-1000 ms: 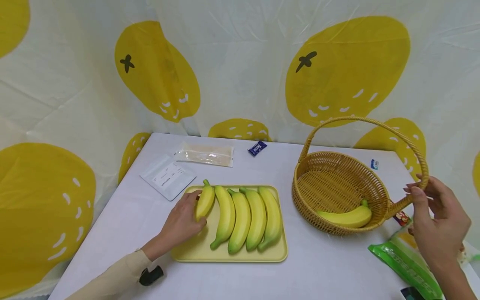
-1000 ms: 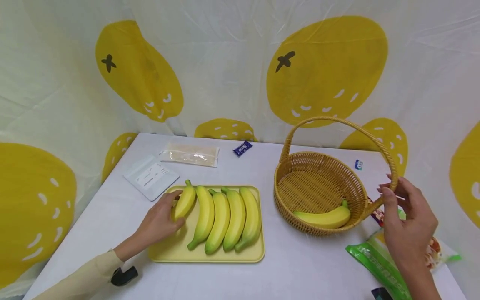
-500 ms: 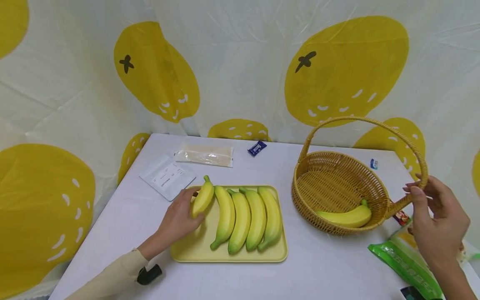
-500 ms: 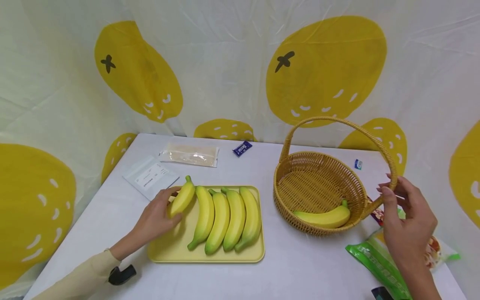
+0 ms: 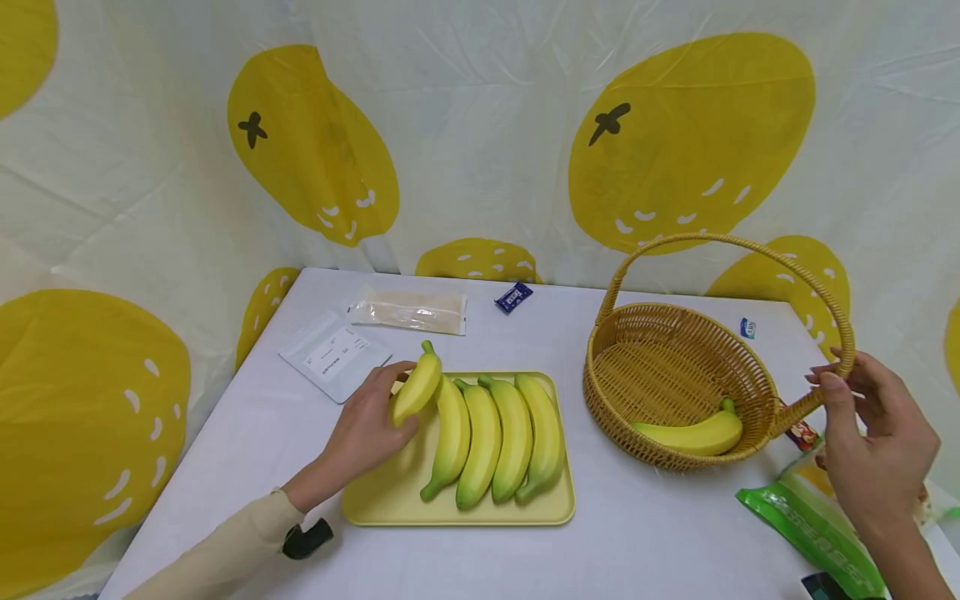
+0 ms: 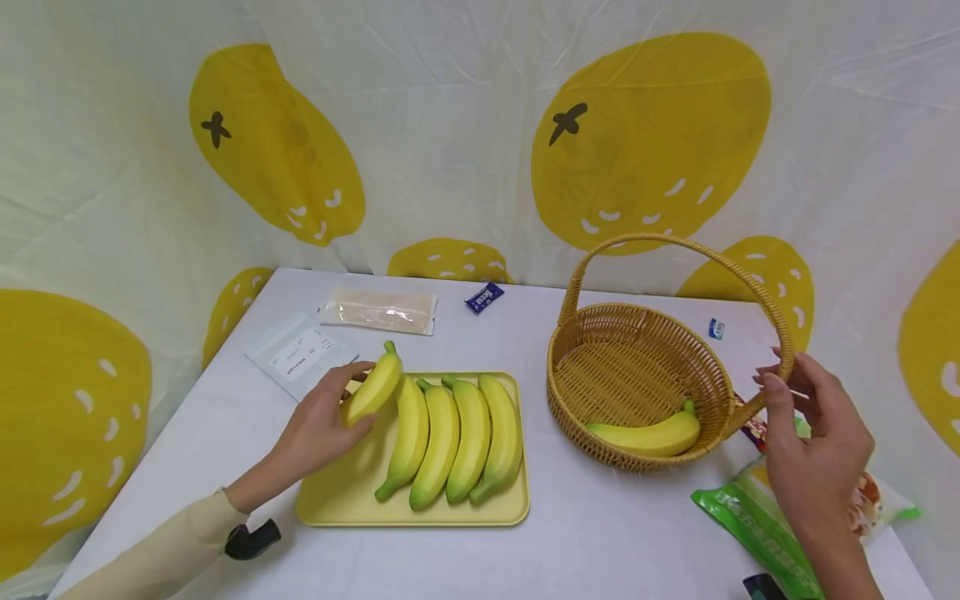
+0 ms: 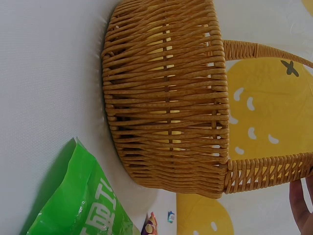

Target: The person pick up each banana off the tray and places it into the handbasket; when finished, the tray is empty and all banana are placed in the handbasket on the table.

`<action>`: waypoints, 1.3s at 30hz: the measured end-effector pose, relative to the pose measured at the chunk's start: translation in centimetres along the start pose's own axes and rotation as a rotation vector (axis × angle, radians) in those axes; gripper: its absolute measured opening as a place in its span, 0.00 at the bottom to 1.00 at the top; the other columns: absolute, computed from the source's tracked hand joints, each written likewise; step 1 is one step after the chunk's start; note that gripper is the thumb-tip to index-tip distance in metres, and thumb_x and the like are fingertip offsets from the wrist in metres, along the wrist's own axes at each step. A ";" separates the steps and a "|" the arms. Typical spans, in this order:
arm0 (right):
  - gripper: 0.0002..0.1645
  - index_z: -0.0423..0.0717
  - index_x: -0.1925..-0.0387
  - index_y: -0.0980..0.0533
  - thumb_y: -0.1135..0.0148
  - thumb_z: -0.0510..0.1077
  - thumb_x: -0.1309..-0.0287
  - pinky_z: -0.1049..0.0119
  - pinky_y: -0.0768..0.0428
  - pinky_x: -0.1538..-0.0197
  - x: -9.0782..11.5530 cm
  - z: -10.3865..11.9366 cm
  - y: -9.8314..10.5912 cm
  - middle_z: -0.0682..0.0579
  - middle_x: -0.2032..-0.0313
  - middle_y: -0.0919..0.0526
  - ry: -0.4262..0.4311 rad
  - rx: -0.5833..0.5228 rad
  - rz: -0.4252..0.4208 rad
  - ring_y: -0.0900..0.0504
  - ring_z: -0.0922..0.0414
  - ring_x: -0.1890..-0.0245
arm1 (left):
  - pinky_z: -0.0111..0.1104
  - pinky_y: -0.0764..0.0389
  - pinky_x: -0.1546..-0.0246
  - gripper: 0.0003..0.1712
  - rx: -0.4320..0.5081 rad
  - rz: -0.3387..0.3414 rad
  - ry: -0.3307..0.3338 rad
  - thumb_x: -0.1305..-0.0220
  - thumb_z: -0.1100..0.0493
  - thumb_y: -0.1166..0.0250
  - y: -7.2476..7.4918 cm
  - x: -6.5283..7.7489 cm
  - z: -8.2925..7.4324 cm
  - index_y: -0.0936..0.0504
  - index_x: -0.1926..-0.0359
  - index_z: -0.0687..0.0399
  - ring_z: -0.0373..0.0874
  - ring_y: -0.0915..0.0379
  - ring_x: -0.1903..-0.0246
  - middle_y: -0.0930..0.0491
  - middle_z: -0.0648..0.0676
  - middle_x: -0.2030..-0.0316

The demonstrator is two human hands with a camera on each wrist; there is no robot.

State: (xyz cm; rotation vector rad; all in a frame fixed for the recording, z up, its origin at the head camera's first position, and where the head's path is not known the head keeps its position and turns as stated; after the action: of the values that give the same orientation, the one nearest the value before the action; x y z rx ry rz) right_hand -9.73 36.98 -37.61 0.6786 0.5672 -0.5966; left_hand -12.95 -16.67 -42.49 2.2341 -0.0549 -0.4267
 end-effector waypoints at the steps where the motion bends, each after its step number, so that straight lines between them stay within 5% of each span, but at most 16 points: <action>1: 0.23 0.46 0.31 0.22 0.42 0.35 0.23 0.80 0.26 0.46 0.0 0.0 0.0 0.69 0.51 0.18 0.000 0.002 0.000 0.20 0.70 0.54 | 0.44 0.24 0.60 0.41 0.000 0.005 -0.004 0.47 0.64 0.27 0.0 -0.2 -0.2 0.25 0.30 0.58 0.49 0.24 0.57 0.21 0.59 0.46; 10: 0.23 0.45 0.32 0.22 0.42 0.35 0.23 0.80 0.26 0.46 -0.2 0.0 0.0 0.68 0.52 0.18 0.003 -0.006 0.001 0.20 0.69 0.54 | 0.44 0.24 0.59 0.40 0.035 0.039 -0.030 0.46 0.62 0.29 0.1 -1.6 -2.3 0.25 0.29 0.55 0.49 0.25 0.56 0.21 0.57 0.45; 21: 0.23 0.45 0.32 0.22 0.42 0.34 0.24 0.81 0.26 0.47 -0.3 0.1 0.0 0.67 0.51 0.18 0.020 -0.006 0.000 0.20 0.69 0.54 | 0.43 0.24 0.59 0.40 0.103 0.105 -0.007 0.44 0.60 0.30 -2.0 -2.7 -4.3 0.26 0.28 0.51 0.47 0.25 0.57 0.22 0.56 0.42; 39: 0.23 0.49 0.31 0.22 0.41 0.35 0.24 0.81 0.26 0.46 0.0 0.0 0.2 0.72 0.52 0.19 0.007 0.021 0.003 0.21 0.70 0.54 | 0.44 0.24 0.54 0.39 0.134 0.179 -0.149 0.43 0.59 0.31 -4.7 -5.5 -8.0 0.26 0.28 0.53 0.46 0.26 0.56 0.22 0.55 0.42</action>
State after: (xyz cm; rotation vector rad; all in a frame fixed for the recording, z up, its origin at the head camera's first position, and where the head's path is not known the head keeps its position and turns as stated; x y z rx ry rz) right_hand -9.65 37.08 -37.51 0.7018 0.5668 -0.5985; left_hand -16.07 -6.73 -39.76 2.3004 -0.3686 -0.5029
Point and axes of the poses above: each hand's wrist, its own x-axis away from the middle knuckle, its own y-axis out of the back of the hand, z = x × y, the point moved 2 cm from there along -x, towards the middle knuckle
